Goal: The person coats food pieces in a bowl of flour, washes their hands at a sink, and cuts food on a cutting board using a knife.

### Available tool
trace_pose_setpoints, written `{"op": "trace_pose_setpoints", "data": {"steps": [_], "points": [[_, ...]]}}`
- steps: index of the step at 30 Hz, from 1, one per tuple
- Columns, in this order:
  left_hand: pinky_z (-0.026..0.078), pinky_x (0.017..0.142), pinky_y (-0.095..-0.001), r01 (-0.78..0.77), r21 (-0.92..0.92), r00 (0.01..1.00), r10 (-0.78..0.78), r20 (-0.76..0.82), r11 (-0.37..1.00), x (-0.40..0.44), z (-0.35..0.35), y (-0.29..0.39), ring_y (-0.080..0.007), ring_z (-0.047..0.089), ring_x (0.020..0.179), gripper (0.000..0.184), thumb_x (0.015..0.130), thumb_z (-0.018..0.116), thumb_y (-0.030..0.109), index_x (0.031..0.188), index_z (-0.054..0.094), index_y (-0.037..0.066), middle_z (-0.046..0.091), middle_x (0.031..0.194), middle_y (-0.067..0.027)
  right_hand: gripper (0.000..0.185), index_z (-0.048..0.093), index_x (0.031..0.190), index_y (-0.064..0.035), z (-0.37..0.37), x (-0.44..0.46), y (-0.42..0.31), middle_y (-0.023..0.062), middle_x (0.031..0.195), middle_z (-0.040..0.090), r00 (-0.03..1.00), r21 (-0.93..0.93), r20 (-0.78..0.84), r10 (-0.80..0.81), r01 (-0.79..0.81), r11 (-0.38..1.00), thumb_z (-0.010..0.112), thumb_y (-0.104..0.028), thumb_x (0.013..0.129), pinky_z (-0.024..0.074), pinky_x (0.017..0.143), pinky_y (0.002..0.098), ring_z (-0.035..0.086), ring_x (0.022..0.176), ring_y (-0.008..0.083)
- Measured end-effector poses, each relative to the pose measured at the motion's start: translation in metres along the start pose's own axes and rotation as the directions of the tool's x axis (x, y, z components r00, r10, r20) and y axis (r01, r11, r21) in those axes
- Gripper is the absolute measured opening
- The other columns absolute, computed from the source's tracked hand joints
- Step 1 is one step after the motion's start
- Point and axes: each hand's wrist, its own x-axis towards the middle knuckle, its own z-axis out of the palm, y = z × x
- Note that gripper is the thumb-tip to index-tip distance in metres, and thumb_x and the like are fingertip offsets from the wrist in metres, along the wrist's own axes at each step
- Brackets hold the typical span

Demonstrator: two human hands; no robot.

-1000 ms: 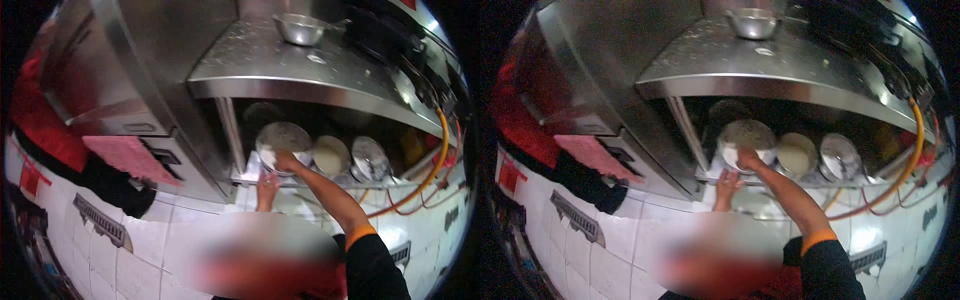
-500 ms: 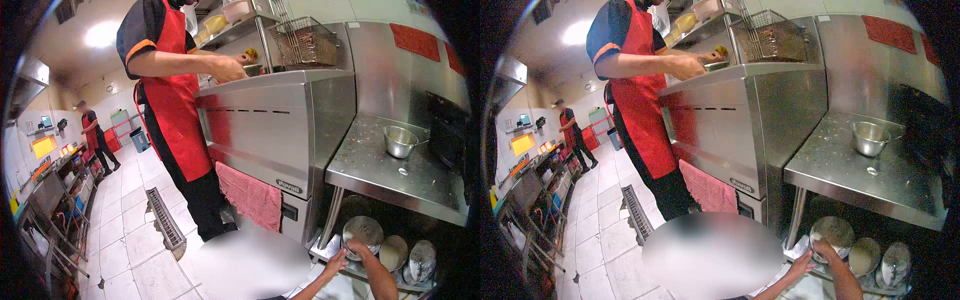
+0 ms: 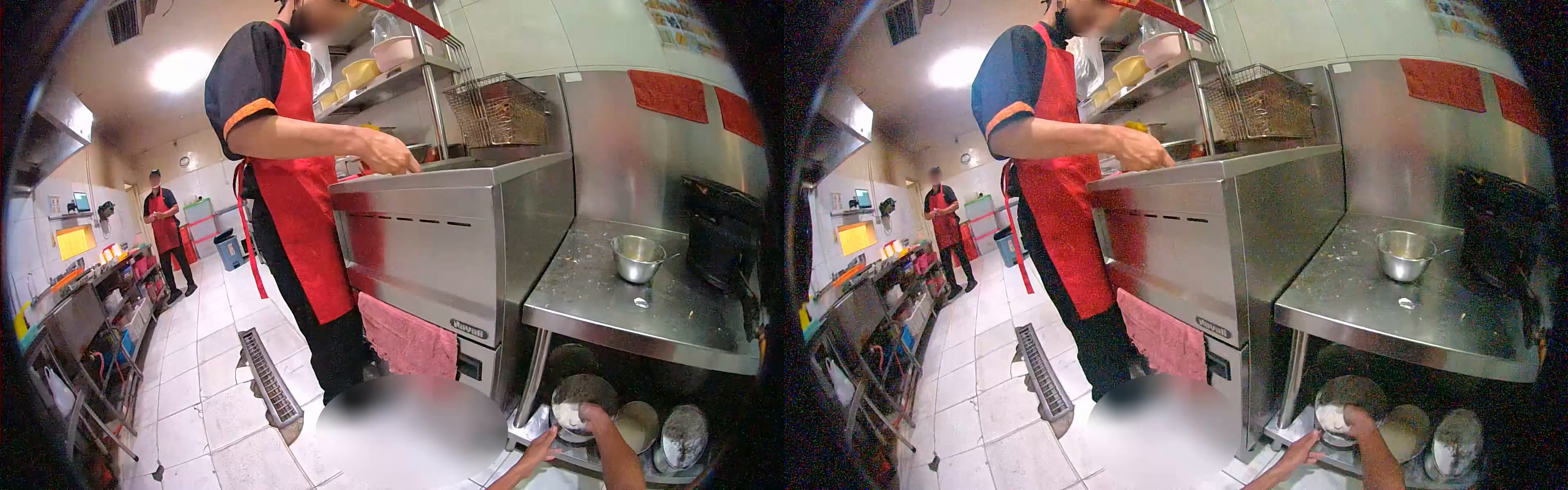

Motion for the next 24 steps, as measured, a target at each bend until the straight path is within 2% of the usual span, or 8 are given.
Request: {"op": "trace_pose_setpoints", "data": {"steps": [4, 7, 10, 11, 15, 18, 19, 24], "points": [[0.044, 0.090, -0.0406, -0.038, -0.003, 0.999, 0.038, 0.002, 0.999, 0.003, -0.002, -0.004, -0.0287, 0.058, 0.109, 0.078, 0.087, 0.040, 0.065, 0.145, 0.025, 0.014, 0.033, 0.146, -0.0065, 0.046, 0.065, 0.102, -0.0014, 0.014, -0.016, -0.010, 0.0193, 0.107, 0.064, 0.970, -0.866, -0.211, -0.124, -0.126, 0.484, 0.057, -0.038, 0.076, 0.0507, 0.083, 0.0400, 0.063, 0.096, 0.0313], [0.045, 0.090, -0.0405, -0.043, -0.017, 0.999, 0.043, 0.003, 0.999, 0.006, -0.001, -0.006, -0.0289, 0.058, 0.108, 0.076, 0.088, 0.041, 0.063, 0.145, 0.026, 0.014, 0.034, 0.145, -0.0066, 0.062, 0.064, 0.107, -0.0027, 0.006, -0.009, -0.004, 0.0186, 0.113, 0.062, 0.964, -0.962, -0.224, -0.141, -0.242, -0.125, 0.063, -0.052, 0.070, 0.0486, 0.088, 0.0391, 0.060, 0.105, 0.0303], [0.046, 0.088, -0.0404, -0.021, -0.040, 1.000, 0.021, -0.005, 0.999, 0.010, -0.003, -0.010, -0.0286, 0.059, 0.106, 0.075, 0.088, 0.042, 0.061, 0.144, 0.028, 0.013, 0.036, 0.144, -0.0070, 0.066, 0.063, 0.110, -0.0013, -0.004, 0.006, 0.033, 0.0210, 0.117, 0.059, 0.930, -0.975, -0.130, -0.344, -0.183, -0.125, 0.065, -0.053, 0.068, 0.0478, 0.089, 0.0398, 0.058, 0.107, 0.0322], [0.047, 0.087, -0.0400, -0.017, -0.042, 1.000, 0.016, -0.013, 0.999, 0.008, -0.002, -0.007, -0.0286, 0.059, 0.106, 0.075, 0.088, 0.044, 0.061, 0.143, 0.029, 0.013, 0.036, 0.144, -0.0077, 0.070, 0.061, 0.112, 0.0020, -0.012, 0.023, 0.031, 0.0237, 0.118, 0.057, 0.978, -0.974, -0.201, -0.062, -0.206, -0.094, 0.064, -0.054, 0.069, 0.0464, 0.090, 0.0408, 0.057, 0.109, 0.0346], [0.053, 0.079, -0.0382, -0.004, -0.070, 1.000, 0.003, -0.010, 0.998, 0.012, 0.002, 0.002, -0.0293, 0.060, 0.102, 0.071, 0.088, 0.048, 0.058, 0.139, 0.031, 0.012, 0.036, 0.142, -0.0098, 0.067, 0.059, 0.118, -0.0053, -0.014, 0.021, 0.038, 0.0218, 0.114, 0.060, 0.974, -0.994, -0.113, -0.195, -0.113, 0.012, 0.062, -0.053, 0.071, 0.0444, 0.091, 0.0424, 0.059, 0.105, 0.0360], [0.056, 0.073, -0.0389, 0.090, -0.279, 0.984, -0.128, -0.120, 0.956, 0.018, 0.020, 0.014, -0.0316, 0.062, 0.096, 0.073, 0.085, 0.053, 0.057, 0.137, 0.026, 0.011, 0.037, 0.139, -0.0138, 0.060, 0.061, 0.115, -0.0083, -0.041, 0.053, 0.074, 0.0204, 0.106, 0.063, 0.927, -0.935, 0.168, -0.336, 0.042, -0.352, 0.063, -0.048, 0.070, 0.0455, 0.088, 0.0466, 0.060, 0.100, 0.0361], [0.057, 0.073, -0.0388, 0.069, -0.229, 0.992, -0.091, -0.088, 0.971, 0.018, 0.023, 0.015, -0.0317, 0.064, 0.091, 0.076, 0.086, 0.053, 0.054, 0.138, 0.017, 0.013, 0.040, 0.134, -0.0180, 0.068, 0.048, 0.126, -0.0030, -0.024, 0.046, 0.057, 0.0191, 0.125, 0.054, 0.995, -0.933, -0.073, -0.063, -0.091, -0.349, 0.066, -0.040, 0.072, 0.0325, 0.101, 0.0544, 0.048, 0.121, 0.0348], [0.056, 0.079, -0.0396, -0.109, -0.205, 0.987, 0.083, -0.135, 0.973, 0.016, 0.029, -0.006, -0.0315, 0.057, 0.106, 0.069, 0.092, 0.049, 0.034, 0.135, 0.010, -0.003, 0.042, 0.127, -0.0223, 0.053, 0.057, 0.115, -0.0042, -0.004, 0.006, 0.050, 0.0187, 0.122, 0.055, 0.995, -0.958, 0.064, -0.074, 0.041, -0.282, 0.067, -0.029, 0.070, 0.0378, 0.094, 0.0600, 0.042, 0.124, 0.0382]]}}
